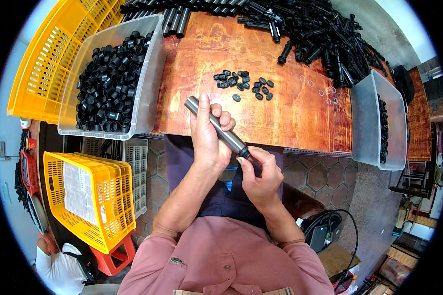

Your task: The person assembles small black plastic components onto a cylindrical metal rod. They repeatedly pick up a cap-like piece, slide it onto the rod, and then place the assembled unit into a yellow basket. The process is repeated multiple times throughout the clip.

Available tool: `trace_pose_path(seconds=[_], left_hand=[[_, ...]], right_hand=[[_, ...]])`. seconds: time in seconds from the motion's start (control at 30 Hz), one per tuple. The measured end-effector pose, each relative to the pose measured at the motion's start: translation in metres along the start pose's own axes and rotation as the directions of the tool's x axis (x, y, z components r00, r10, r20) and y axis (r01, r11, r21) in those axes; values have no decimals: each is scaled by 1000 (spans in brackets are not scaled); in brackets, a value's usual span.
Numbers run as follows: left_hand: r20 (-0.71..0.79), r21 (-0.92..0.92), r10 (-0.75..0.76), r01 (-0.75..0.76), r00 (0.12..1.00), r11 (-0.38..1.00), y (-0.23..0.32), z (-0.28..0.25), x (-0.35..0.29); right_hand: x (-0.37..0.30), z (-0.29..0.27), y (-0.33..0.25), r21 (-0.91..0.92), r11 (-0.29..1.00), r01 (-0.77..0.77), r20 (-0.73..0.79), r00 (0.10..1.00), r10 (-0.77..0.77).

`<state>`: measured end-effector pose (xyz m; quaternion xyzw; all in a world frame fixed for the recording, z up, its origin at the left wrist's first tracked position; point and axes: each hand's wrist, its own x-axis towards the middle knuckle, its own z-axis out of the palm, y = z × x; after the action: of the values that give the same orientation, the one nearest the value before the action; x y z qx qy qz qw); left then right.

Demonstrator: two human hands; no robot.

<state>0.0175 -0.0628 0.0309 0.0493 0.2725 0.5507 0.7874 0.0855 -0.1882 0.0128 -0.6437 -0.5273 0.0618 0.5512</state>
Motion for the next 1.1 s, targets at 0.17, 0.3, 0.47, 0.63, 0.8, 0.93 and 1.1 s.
trace_pose_path(seconds=[0.17, 0.3, 0.47, 0.63, 0.8, 0.93, 1.1], left_hand=[[-35, -98, -48, 45, 998, 994, 6, 0, 1], [-5, -117, -92, 91, 996, 989, 6, -1, -4], [18, -97, -183, 184, 983, 978, -3, 2, -9], [-59, 53, -179, 182, 982, 982, -10, 13, -16], [9, 105, -151, 149, 989, 983, -12, 9, -19], [46, 135, -133, 126, 990, 983, -12, 11, -22], [75, 76, -124, 118, 989, 990, -14, 4, -21]], right_hand=[[13, -9, -12, 8, 998, -68, 117, 991, 66], [18, -10, 7, 378, 905, -197, -31, 974, 226], [43, 6, 10, 715, 655, -245, -59, 912, 405], [44, 19, 7, 750, 591, -297, 3, 895, 446], [42, 19, 5, 807, 510, -298, 38, 888, 458], [40, 20, 1, 863, 383, -328, 97, 853, 513], [39, 19, 0, 871, 338, -355, 127, 829, 544]])
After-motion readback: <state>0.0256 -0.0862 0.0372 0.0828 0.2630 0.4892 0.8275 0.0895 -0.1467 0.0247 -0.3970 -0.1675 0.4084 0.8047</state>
